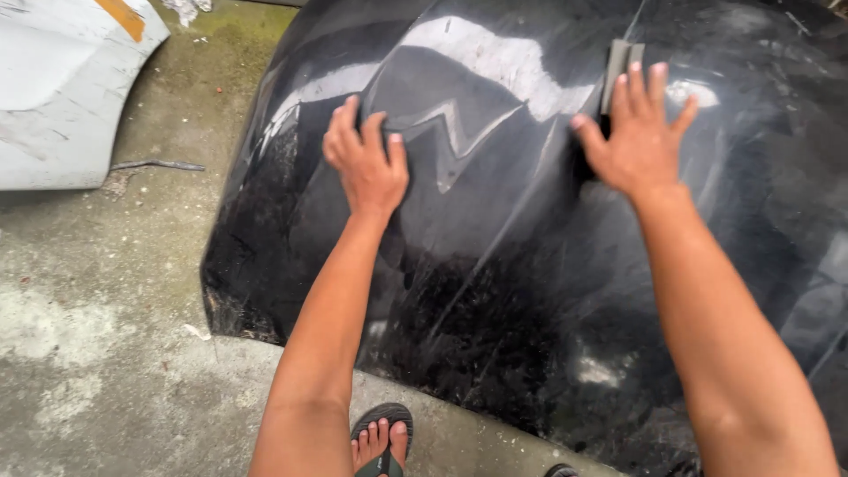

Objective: The person sands a black car hood using a sanding block held in the right hand while the left hand stabilizes the surface. The person sits on the floor during the task, moving the sanding block across the hood's surface to smooth it.

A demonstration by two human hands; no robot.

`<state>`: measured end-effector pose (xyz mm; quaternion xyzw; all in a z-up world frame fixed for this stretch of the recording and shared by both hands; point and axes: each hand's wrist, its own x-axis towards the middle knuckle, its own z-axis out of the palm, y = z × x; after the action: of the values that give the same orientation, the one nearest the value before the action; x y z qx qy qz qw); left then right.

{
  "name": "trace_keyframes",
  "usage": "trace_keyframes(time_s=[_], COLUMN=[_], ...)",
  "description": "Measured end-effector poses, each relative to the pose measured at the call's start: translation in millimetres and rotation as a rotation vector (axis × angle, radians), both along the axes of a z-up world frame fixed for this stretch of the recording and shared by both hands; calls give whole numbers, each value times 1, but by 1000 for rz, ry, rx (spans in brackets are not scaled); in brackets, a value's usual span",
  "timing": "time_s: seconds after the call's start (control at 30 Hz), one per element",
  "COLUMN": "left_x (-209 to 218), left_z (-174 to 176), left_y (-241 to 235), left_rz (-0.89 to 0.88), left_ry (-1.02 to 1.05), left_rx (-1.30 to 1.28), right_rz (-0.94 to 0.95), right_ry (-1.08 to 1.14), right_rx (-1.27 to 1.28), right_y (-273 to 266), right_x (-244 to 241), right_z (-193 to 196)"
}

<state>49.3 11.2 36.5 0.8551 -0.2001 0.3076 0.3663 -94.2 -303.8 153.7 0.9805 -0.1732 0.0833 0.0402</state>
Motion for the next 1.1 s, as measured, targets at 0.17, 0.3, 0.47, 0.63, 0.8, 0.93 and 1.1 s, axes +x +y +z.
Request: trace_keyframes(time_s=[0.17,0.3,0.47,0.63,0.8,0.93,1.1], left_x=[-30,-38,-27,-15,-15,-19,-17], left_z=[5,-5,-11,-19,-21,-24,-24], left_y=[-74,-107,-96,-83,-79,-81,-81], left_rz=[-294,-234,-316,-354,-368,-392,-408], left_ry=[101,14,18,12,12,26,31], left_rx=[93,-33,-107,-197,-310,-327,-259], right_rz=[397,564,317,242,571,367,259], right_ry=[-82,-52,-155,-198,-101,-190,-176], right_rx=[-186,-230,-155,-22,-192,-283,-236], right_y=[62,60,14,85,87,25,16], right_x=[-16,5,58,69,48,48,26], right_z=[-26,-47,-39,-52,-68,-33,-24])
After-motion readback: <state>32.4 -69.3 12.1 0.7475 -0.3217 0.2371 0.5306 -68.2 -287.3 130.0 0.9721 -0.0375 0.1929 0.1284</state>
